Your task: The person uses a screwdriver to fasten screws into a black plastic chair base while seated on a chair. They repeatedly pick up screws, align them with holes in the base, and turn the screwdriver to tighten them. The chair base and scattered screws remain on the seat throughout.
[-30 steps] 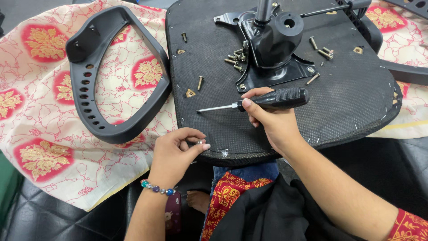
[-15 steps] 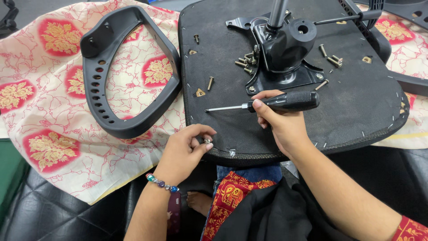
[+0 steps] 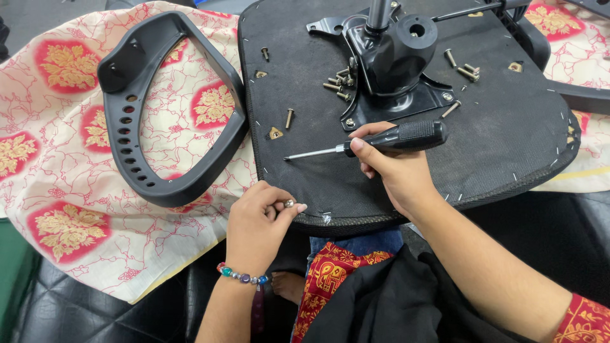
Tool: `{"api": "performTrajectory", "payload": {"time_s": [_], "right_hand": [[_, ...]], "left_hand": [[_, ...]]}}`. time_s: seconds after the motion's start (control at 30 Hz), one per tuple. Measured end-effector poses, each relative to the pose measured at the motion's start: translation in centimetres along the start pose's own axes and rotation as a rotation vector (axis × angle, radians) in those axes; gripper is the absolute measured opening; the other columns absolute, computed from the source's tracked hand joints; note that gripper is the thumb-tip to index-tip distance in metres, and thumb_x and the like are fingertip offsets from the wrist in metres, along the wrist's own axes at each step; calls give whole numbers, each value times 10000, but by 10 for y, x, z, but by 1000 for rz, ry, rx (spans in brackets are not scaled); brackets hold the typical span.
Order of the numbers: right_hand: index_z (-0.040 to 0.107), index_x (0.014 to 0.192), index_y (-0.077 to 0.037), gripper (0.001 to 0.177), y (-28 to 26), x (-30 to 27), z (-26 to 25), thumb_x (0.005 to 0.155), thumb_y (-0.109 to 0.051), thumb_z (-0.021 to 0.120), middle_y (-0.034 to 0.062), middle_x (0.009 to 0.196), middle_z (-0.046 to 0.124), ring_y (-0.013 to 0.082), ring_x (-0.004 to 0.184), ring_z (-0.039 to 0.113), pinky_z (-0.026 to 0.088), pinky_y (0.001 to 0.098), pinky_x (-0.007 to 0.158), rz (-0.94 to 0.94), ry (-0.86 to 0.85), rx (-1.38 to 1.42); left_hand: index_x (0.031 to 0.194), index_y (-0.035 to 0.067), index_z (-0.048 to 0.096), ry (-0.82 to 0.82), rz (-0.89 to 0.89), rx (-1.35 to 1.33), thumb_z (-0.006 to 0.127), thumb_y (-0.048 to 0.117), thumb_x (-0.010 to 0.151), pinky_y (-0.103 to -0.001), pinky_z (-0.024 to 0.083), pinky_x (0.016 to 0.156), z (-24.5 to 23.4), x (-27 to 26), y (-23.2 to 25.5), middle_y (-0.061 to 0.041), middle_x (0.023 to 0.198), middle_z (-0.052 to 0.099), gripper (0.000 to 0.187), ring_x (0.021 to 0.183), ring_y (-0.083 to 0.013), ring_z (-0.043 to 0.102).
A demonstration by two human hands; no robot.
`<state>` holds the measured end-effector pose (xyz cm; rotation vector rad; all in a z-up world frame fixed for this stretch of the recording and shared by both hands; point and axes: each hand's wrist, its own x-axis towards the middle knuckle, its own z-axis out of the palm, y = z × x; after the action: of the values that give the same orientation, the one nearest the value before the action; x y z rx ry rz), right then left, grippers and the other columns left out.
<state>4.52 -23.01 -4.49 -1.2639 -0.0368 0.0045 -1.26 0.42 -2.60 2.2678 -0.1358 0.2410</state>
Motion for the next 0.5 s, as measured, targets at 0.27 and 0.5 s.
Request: {"api": "performTrajectory", "payload": {"time_s": [0.27, 0.5], "right_hand": [[699, 1082, -16, 221, 1, 0, 0, 903, -118, 777, 11, 802, 651, 85, 667, 584, 468, 239, 589, 3, 15, 11], [696, 1093, -12, 213, 1, 0, -2, 918, -113, 765, 13, 772, 634, 85, 659, 580, 465, 237, 589, -9, 8, 17]], "left_hand": [[746, 27, 622, 140, 4, 172, 901, 243, 736, -326, 447, 551, 14, -3, 11, -60, 740, 548, 353, 602, -180, 539], [1110, 83, 757, -29, -74, -170, 741, 33, 796, -280, 401, 504, 1, -9, 4, 25, 995, 827, 318, 532, -98, 448]]}}
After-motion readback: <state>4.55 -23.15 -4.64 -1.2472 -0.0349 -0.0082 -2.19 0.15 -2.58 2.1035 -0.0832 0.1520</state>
